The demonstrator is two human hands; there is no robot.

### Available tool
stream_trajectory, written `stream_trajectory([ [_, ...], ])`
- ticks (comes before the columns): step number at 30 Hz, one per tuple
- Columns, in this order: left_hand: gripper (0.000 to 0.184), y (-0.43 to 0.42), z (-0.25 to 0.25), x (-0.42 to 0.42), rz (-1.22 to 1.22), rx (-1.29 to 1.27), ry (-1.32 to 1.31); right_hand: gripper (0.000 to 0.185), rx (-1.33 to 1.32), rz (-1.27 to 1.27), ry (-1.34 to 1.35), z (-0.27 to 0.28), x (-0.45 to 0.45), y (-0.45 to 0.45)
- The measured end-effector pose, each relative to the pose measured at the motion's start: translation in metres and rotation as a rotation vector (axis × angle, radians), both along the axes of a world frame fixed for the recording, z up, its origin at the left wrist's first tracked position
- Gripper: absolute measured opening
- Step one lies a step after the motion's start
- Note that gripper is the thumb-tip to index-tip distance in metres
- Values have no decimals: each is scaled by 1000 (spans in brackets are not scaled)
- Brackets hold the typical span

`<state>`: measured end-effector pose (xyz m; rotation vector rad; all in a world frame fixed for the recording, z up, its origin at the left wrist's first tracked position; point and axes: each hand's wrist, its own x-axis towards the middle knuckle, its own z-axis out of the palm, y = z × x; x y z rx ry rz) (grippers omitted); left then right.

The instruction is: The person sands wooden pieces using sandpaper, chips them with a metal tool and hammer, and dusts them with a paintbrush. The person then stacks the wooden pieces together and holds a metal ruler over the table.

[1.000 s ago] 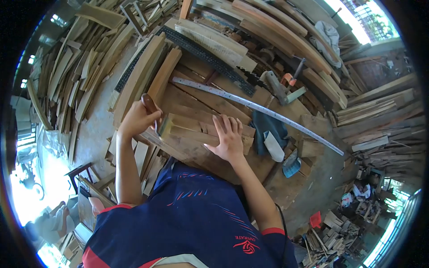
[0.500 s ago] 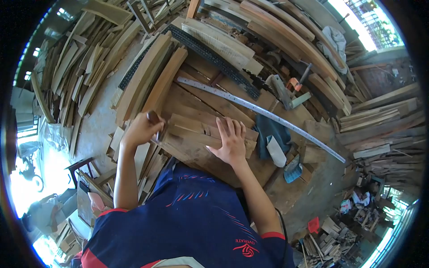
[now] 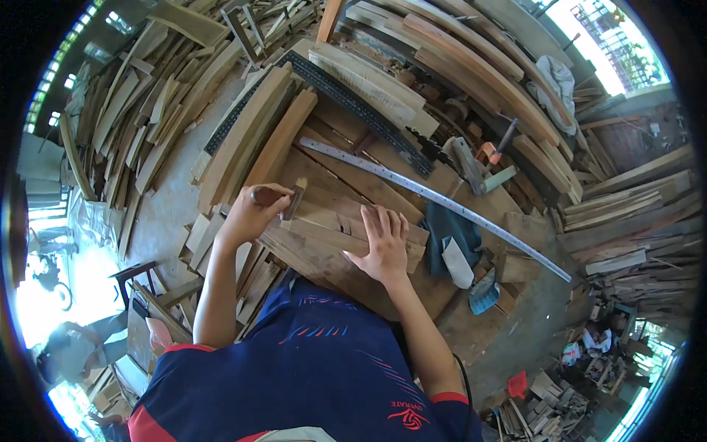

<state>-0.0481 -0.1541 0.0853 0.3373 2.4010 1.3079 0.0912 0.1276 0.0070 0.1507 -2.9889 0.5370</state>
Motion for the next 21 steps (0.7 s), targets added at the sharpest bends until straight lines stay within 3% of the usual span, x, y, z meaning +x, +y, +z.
stream_trajectory([
  [5, 21, -21, -10, 4, -116, 0, -78, 105, -17, -1, -5, 3, -1, -1],
  [9, 20, -20, 6, 1, -125, -117, -260, 104, -20, -3, 3, 3, -2, 0],
  [12, 21, -17, 8, -3, -66, -44, -255, 104, -14, 1, 9, 3, -3, 0],
  [18, 22, 6, 0, -18, -9, -57, 39, 105, 0, 7, 9, 5, -3, 2],
  [21, 21, 13, -9, -18, 64, 53, 129, 105, -13, 5, -17, 0, -2, 0],
])
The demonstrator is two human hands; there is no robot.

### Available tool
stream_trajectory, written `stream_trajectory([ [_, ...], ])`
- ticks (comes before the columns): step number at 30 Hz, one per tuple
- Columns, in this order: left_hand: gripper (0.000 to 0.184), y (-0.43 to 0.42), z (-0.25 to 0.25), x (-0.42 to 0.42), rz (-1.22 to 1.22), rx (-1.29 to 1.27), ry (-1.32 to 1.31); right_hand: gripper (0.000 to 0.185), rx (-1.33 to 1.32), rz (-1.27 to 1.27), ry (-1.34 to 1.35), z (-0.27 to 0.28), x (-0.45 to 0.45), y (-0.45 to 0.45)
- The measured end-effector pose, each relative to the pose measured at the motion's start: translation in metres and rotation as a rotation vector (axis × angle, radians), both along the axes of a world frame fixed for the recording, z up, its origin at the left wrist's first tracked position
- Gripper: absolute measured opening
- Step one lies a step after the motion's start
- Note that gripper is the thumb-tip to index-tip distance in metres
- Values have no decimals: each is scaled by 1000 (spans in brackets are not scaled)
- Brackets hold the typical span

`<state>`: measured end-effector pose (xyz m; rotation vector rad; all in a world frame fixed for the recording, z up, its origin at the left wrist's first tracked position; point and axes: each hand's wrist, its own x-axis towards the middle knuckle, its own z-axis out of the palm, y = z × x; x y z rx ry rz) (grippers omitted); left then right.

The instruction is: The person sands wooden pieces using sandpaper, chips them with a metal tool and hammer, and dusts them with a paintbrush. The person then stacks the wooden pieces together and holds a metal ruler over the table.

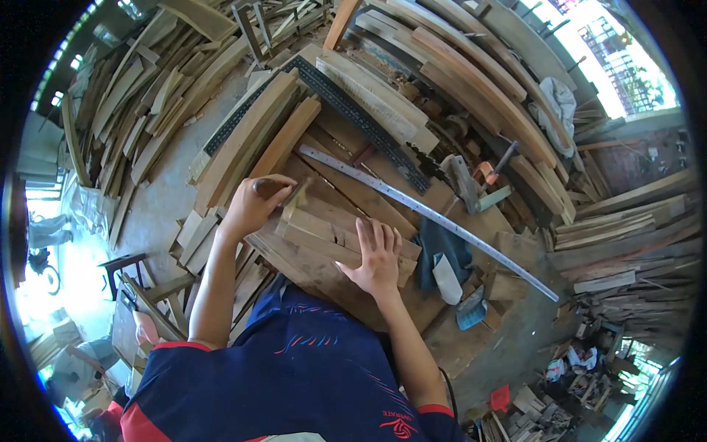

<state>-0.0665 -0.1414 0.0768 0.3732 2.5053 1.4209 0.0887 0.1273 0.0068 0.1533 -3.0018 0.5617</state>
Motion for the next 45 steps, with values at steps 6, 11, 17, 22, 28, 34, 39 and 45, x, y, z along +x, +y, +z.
stream_trajectory([
  [6, 23, 0, -16, 17, 94, 28, 1, 105, 3, -1, 12, 0, 1, 2],
  [11, 25, -9, 22, 26, -128, -236, -113, 104, -10, -7, 25, 4, 2, 2],
  [17, 19, 2, 9, 34, -51, -35, -40, 104, 6, 11, 30, 2, 2, 3],
  [22, 18, 22, 11, 39, -77, -92, 21, 106, 45, 5, 14, 0, 1, 4],
  [28, 23, 18, 11, 49, -234, -277, -116, 107, 57, 1, 8, -3, 2, 5],
  [34, 26, 41, 14, 29, -64, -230, 271, 107, 72, -57, 15, -2, 0, 1],
  [39, 30, 38, 0, 46, -297, -364, 265, 108, 56, -38, 27, -1, -3, 3],
  [45, 28, 35, 26, 83, -582, -216, -41, 107, 36, -41, 44, -4, -3, 2],
])
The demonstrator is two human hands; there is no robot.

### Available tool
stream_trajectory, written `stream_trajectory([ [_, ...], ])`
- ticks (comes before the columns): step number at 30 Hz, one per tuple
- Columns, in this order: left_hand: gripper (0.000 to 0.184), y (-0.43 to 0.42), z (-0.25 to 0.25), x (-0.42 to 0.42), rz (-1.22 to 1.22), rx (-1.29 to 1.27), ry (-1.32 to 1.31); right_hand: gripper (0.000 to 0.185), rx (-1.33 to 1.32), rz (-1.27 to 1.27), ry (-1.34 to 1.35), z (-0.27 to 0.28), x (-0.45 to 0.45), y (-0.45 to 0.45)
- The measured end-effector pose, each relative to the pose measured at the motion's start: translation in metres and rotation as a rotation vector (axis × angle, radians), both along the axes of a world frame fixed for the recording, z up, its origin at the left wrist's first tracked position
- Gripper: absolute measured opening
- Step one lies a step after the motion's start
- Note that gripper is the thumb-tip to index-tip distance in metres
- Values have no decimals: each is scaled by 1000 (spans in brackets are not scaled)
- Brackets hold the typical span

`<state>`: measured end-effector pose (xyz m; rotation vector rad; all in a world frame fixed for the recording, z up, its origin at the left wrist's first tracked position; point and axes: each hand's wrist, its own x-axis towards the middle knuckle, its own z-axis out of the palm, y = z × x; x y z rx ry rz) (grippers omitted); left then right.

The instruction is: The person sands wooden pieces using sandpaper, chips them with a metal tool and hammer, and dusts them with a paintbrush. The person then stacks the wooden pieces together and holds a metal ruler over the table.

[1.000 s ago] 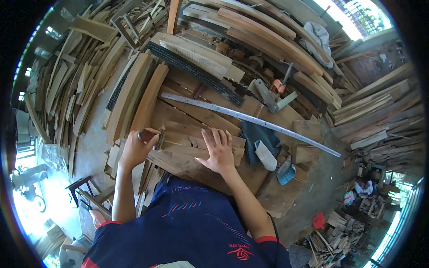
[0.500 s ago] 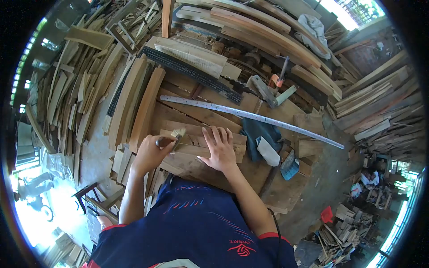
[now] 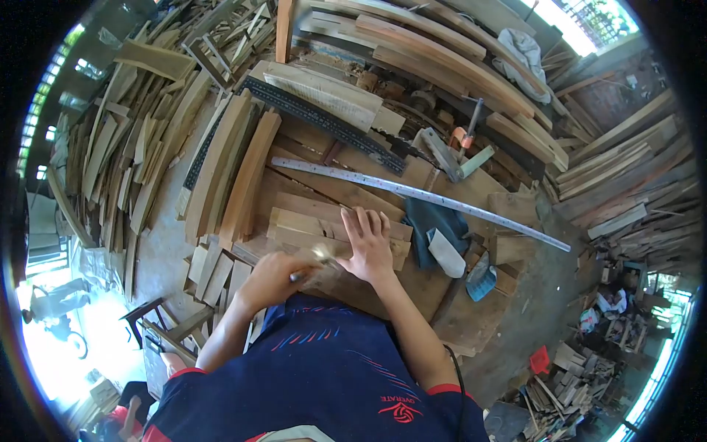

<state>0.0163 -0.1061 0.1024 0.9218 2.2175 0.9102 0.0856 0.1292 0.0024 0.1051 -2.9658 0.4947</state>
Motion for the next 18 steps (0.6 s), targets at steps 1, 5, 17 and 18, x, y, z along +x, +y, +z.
stream_trajectory([
  [1, 27, 2, -1, -1, 15, 134, -121, 107, 5, -1, 9, -1, 0, 1],
  [5, 32, 8, -8, -15, 197, 363, 33, 108, -26, -13, -28, 2, 1, 1],
  [17, 38, 10, -69, -28, 65, 111, 537, 120, -14, -9, -99, 9, -7, 0],
  [18, 39, 9, -62, -28, 116, 144, 522, 121, -19, -6, -115, 9, -8, 0],
])
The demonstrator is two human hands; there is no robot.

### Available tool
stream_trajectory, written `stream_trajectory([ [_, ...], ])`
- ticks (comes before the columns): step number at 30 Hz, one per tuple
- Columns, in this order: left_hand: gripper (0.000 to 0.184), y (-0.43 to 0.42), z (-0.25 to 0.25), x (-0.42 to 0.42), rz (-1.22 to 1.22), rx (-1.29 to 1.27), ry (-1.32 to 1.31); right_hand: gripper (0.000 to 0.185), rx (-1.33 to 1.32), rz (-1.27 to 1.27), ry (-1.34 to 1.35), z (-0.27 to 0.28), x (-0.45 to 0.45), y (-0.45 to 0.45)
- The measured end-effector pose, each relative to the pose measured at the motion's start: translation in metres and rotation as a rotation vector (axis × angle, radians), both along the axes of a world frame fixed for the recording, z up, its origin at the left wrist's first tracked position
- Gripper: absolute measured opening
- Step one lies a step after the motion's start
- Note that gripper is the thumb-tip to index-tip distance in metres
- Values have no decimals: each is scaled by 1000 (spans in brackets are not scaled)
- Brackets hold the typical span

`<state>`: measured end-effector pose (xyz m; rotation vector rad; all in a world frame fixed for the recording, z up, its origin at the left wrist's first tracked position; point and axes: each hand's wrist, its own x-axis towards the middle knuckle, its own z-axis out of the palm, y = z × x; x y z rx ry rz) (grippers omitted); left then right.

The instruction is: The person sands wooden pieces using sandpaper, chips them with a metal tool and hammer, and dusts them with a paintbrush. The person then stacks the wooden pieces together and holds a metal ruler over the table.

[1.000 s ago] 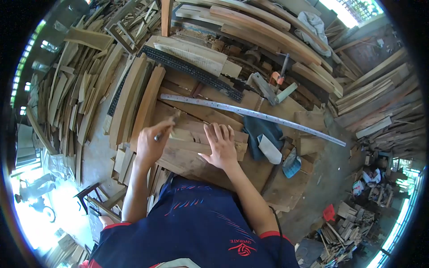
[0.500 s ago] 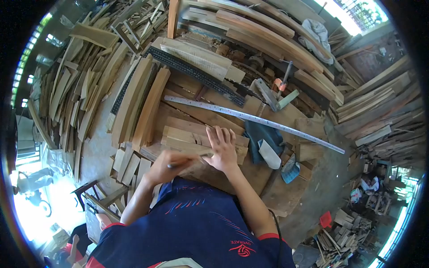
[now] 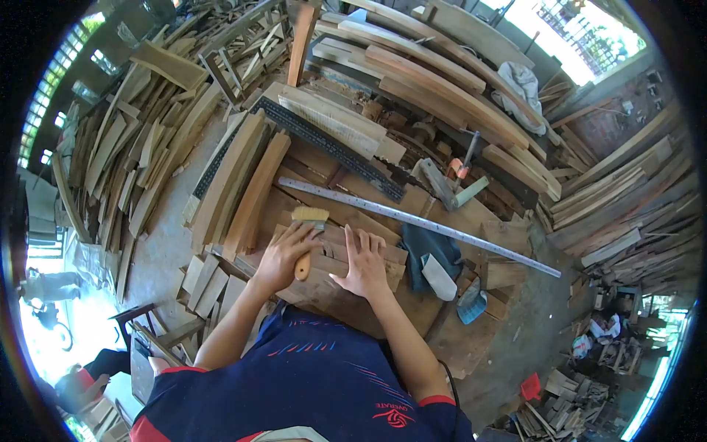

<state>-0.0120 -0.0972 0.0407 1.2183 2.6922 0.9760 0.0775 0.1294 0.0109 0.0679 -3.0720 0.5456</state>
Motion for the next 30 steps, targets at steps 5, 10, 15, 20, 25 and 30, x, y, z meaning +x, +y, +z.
stream_trajectory([
  [5, 42, -4, 24, 1, 216, 238, 50, 125, -144, -49, -52, 8, 8, 2],
  [10, 35, -10, 38, 12, 307, 452, 81, 128, -263, -134, -88, 26, 18, 13],
  [15, 20, -5, 52, 18, 389, 636, -87, 112, -849, -329, -108, 58, 16, 30],
  [20, 28, 33, 76, -15, 295, 796, -82, 90, -1690, -395, -220, 7, 36, 54],
  [25, 60, 80, 94, -44, -225, 465, -1, 83, -1918, -512, -40, 2, 42, 42],
  [30, 38, 78, 106, 10, -506, 237, -156, 99, -2230, -517, 31, 19, 33, 43],
])
